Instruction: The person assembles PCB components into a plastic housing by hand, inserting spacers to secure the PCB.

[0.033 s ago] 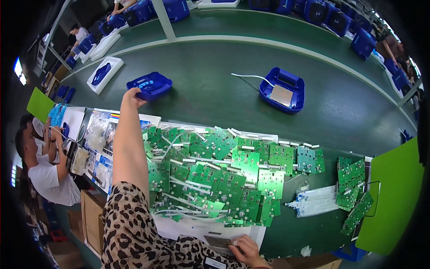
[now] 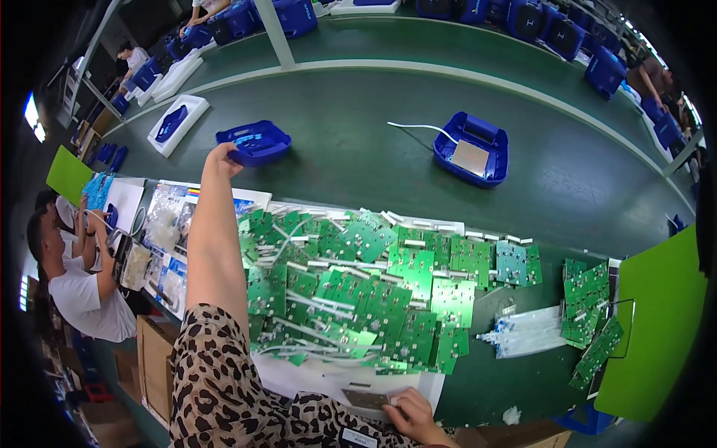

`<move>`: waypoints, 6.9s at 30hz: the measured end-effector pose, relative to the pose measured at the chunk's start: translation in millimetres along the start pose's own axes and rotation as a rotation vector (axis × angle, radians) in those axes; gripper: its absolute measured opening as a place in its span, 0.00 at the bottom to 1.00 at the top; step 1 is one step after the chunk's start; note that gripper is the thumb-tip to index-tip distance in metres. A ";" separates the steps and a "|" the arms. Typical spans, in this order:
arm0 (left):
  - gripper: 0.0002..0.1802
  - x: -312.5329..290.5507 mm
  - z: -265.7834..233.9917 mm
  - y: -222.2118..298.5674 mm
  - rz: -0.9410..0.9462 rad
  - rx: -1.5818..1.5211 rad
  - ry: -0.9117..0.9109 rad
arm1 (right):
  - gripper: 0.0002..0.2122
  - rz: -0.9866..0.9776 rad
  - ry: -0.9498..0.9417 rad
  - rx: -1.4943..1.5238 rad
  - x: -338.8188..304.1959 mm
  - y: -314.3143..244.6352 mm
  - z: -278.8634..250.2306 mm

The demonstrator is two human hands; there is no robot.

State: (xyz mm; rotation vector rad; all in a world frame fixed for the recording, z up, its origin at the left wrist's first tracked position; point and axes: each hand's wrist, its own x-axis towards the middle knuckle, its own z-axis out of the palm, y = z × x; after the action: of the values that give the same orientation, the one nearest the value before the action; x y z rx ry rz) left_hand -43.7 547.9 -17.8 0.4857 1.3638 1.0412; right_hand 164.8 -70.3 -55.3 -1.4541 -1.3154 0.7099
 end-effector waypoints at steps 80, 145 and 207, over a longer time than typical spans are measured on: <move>0.20 -454.1 -65.7 -240.5 -0.102 0.076 -0.805 | 0.16 -0.506 0.088 -0.892 7.1 -75.8 -39.5; 0.28 -461.0 -45.9 -223.8 0.130 0.469 -0.945 | 0.41 0.232 0.284 0.488 7.1 -34.9 -61.0; 0.27 -105.1 185.6 -145.2 -0.477 -0.197 -0.234 | 0.08 -0.204 0.284 -0.356 -42.7 16.8 -14.4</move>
State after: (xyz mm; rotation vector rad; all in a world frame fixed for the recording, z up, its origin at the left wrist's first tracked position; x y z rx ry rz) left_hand 189.8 440.2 -39.2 0.1178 1.0824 0.6909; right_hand 173.8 -113.3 -74.6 -1.6011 -1.3848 0.1293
